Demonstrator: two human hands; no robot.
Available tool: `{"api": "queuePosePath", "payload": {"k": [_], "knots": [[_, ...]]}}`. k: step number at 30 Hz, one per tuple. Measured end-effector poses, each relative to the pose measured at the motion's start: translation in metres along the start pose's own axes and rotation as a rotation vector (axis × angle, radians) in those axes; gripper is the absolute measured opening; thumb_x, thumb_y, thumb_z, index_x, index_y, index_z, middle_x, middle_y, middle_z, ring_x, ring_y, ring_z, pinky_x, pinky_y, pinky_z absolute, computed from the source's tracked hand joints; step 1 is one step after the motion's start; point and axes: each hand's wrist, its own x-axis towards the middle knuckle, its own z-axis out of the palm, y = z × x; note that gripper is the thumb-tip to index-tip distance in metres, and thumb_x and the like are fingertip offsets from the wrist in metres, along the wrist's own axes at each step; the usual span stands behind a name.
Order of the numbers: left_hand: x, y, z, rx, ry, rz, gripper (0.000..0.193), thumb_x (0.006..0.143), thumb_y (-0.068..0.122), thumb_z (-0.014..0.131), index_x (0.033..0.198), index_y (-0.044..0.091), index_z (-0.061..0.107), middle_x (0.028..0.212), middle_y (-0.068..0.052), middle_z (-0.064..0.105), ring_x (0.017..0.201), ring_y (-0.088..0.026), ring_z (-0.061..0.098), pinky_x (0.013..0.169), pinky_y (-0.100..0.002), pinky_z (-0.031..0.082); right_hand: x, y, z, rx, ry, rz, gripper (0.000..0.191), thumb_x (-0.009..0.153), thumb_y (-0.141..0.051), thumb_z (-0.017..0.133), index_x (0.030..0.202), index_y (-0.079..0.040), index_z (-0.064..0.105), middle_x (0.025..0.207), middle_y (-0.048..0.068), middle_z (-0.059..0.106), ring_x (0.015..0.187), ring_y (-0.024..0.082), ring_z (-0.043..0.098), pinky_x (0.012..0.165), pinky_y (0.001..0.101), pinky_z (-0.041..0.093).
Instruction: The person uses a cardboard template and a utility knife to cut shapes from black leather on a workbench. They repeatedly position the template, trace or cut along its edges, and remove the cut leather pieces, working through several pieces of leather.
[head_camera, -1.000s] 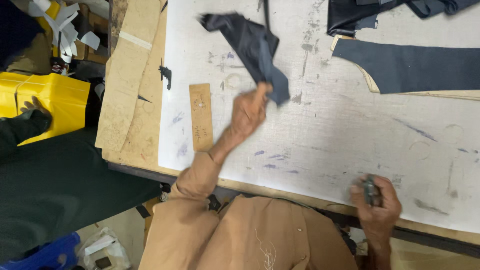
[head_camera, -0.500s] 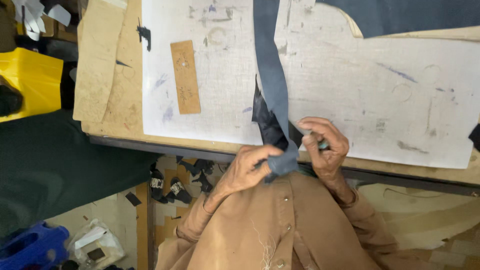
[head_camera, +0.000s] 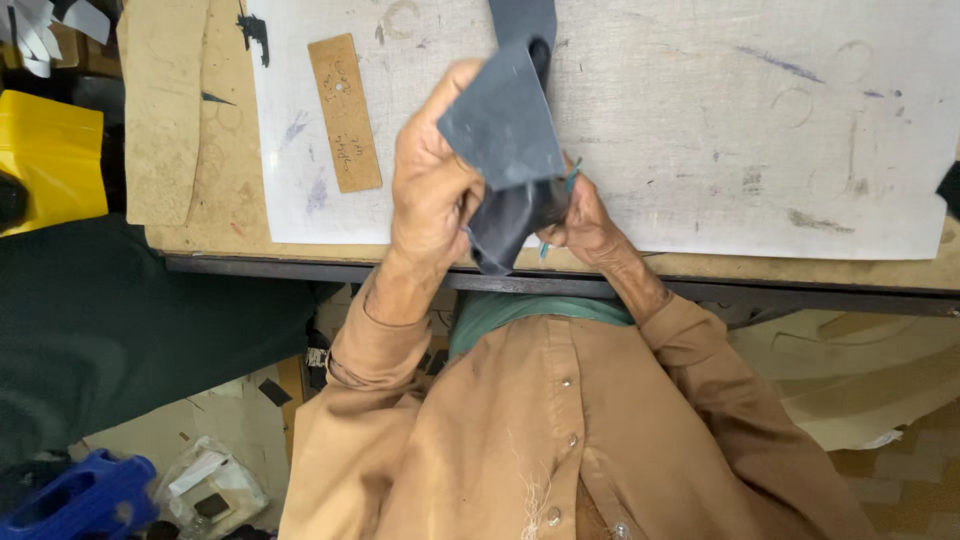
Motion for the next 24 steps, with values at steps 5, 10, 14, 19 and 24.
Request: {"api": "queuePosePath", "payload": {"k": [5,10,14,19,24], "knots": [[-0.007,0.029,-0.028,0.246,0.437,0.257,0.033,0.099,-0.002,0.057,0.132,-0.005,0.053,0.101,-0.012,0.073,0.079,-0.018,0.071,0.071,-0.028,0.06,-0.023,-0.038,-0.02,-1.07,-0.153,-0.186,0.083,0.072,-0.038,0.097,0.133,-0.004,0.051,0.118,0.013,0.057,0.103,0.026,0.061,0.091,0.04,0.055],[-0.064,-0.006,-0.104,0.424,0.714,0.228,0.024,0.109,0.0,0.064,0.131,-0.007,0.057,0.108,-0.009,0.069,0.085,-0.011,0.065,0.077,-0.024,0.057,-0.053,-0.127,-0.083,-0.805,0.293,0.414,0.034,0.077,-0.016,0.085,0.105,-0.006,0.069,0.085,0.005,0.07,0.061,0.015,0.059,0.057,0.0278,0.05],[-0.128,-0.069,-0.133,0.99,0.86,-0.219,0.045,0.1,0.008,0.069,0.139,-0.002,0.049,0.091,0.0,0.053,0.076,-0.01,0.056,0.066,-0.023,0.052,-0.082,-0.131,-0.11,-1.096,0.738,0.009,0.024,0.091,-0.004,0.075,0.113,-0.007,0.064,0.102,0.0,0.068,0.087,0.005,0.062,0.081,0.0228,0.056],[-0.157,-0.074,-0.147,1.01,0.886,-0.198,0.054,0.098,0.004,0.068,0.146,0.0,0.044,0.091,-0.002,0.063,0.081,-0.009,0.066,0.077,-0.021,0.056,-0.109,-0.09,-0.096,-1.236,0.865,0.121,0.009,0.114,-0.009,0.076,0.11,-0.003,0.072,0.09,0.003,0.068,0.07,0.01,0.055,0.064,0.027,0.047],[-0.126,-0.058,-0.147,0.968,0.904,-0.038,0.068,0.095,-0.004,0.074,0.152,0.003,0.037,0.104,-0.006,0.065,0.087,-0.009,0.061,0.077,-0.021,0.052,-0.099,-0.045,-0.05,-1.259,0.835,0.205,0.029,0.096,-0.024,0.087,0.104,-0.003,0.068,0.083,0.002,0.068,0.064,0.009,0.056,0.054,0.0275,0.046]]}}
